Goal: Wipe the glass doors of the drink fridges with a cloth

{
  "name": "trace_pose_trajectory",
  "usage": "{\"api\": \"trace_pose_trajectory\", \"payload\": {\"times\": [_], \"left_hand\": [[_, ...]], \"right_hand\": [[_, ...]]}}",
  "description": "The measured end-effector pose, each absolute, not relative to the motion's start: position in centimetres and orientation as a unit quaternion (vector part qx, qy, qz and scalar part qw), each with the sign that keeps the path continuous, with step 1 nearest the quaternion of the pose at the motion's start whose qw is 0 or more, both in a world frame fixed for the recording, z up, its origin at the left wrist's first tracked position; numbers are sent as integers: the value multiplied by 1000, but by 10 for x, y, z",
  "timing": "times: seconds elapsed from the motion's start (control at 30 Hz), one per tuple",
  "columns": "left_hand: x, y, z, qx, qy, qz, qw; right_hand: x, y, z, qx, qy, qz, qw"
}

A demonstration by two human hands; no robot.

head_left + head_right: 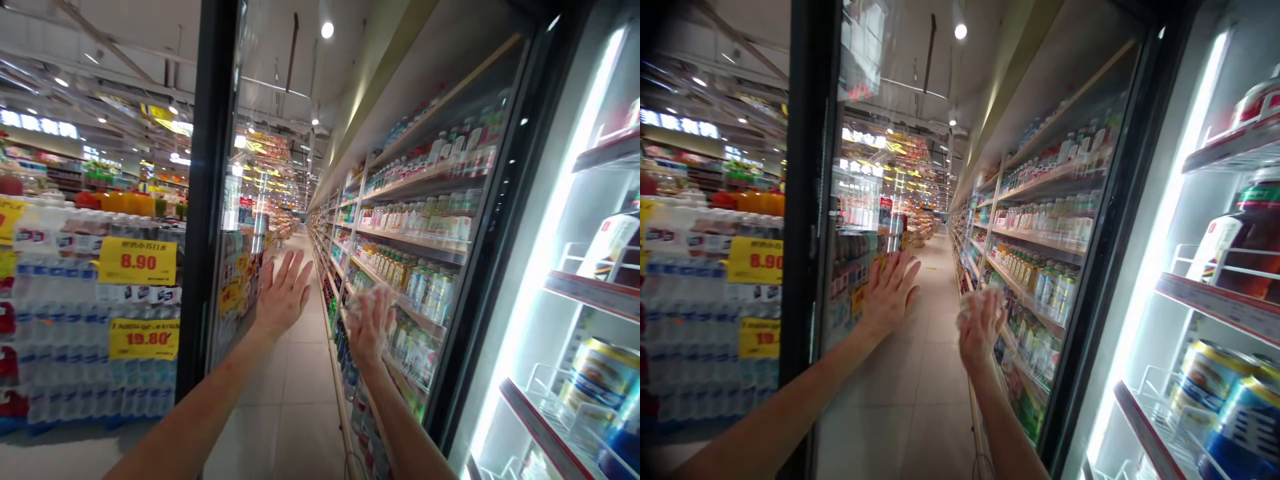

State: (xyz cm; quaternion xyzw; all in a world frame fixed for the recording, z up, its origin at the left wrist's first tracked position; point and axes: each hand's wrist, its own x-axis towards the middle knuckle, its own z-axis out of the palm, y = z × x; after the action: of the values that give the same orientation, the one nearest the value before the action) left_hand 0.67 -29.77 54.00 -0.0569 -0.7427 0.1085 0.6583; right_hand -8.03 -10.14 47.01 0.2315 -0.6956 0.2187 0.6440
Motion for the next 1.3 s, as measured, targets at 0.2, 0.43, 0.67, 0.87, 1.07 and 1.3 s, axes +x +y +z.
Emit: {"api": "trace_pose_trajectory", "payload": {"times": [0.2, 0.43, 0.67, 0.87, 1.07, 1.3], "left_hand": [[8, -297, 539, -57, -747, 99, 655], [12, -295, 540, -56, -746, 106, 655], [10, -296, 540, -61, -740, 107, 661], [10, -296, 541, -62, -737, 100, 665], [8, -296, 541, -61, -735, 105, 667], [9, -297, 541, -56, -733, 110, 669]], "right_hand": [[-85, -90, 462, 181, -692, 243, 655], [-82, -93, 454, 253, -702, 193, 637], [-88, -91, 478, 111, -669, 301, 670], [-82, -91, 479, 305, -693, 158, 633], [-105, -52, 498, 35, -663, 373, 649], [-99, -71, 502, 276, -675, 195, 656]]}}
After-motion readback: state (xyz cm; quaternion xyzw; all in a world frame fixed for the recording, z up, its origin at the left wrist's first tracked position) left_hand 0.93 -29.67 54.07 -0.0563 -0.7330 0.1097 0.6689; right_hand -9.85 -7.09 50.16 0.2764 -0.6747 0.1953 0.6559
